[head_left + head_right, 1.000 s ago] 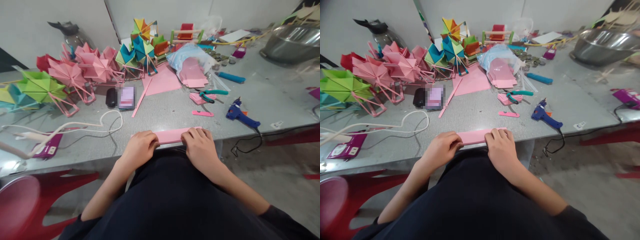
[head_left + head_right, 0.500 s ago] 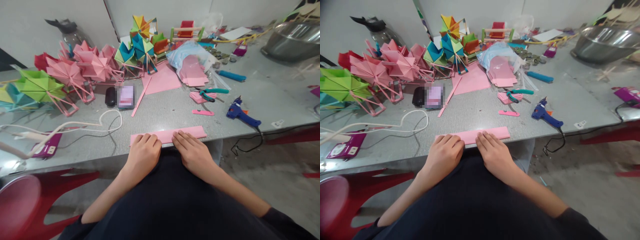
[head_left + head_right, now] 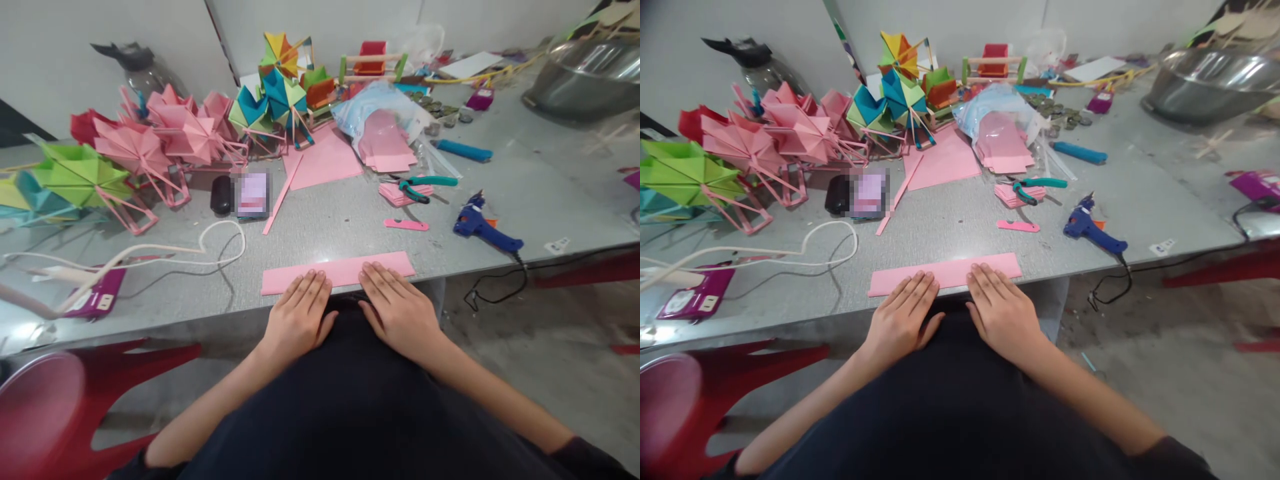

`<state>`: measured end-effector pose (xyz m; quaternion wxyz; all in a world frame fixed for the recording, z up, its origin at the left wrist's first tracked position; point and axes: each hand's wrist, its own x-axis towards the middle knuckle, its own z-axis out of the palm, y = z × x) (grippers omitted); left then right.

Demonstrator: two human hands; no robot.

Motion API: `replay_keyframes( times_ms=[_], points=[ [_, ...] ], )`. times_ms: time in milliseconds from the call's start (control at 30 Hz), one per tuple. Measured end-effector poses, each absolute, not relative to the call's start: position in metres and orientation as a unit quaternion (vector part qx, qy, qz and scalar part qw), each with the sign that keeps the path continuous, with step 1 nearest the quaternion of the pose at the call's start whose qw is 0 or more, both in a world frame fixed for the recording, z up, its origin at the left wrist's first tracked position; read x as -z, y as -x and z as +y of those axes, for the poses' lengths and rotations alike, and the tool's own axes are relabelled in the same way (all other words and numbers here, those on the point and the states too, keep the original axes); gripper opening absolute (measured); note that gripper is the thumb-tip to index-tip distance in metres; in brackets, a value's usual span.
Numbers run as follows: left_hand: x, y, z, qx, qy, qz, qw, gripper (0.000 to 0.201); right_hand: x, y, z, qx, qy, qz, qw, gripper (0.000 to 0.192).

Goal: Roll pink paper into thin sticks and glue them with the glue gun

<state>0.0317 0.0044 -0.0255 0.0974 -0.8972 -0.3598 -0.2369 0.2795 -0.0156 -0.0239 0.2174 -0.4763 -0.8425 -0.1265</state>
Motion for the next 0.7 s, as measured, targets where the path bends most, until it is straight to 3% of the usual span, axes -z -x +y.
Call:
replay_keyframes(
  times_ms=[333,533,700],
  points=[
    [0.022,0.026,-0.007,0.253,0.857,-0.409,0.184,0.06,0.023,-0.314,-0.027,0.175,0.526,-0.808,0.2,0.044],
    [0.013,0.014,-0.004,0.272,0.843,-0.418,0.2,0.029,0.01,-0.3,-0.022,0.19,0.551,-0.789,0.193,0.034],
    [-0.003,-0.015,0.006,0.267,0.869,-0.397,0.128,0.014,0.0,-0.292,-0.018,0.19,0.547,-0.793,0.186,0.024]
  ],
)
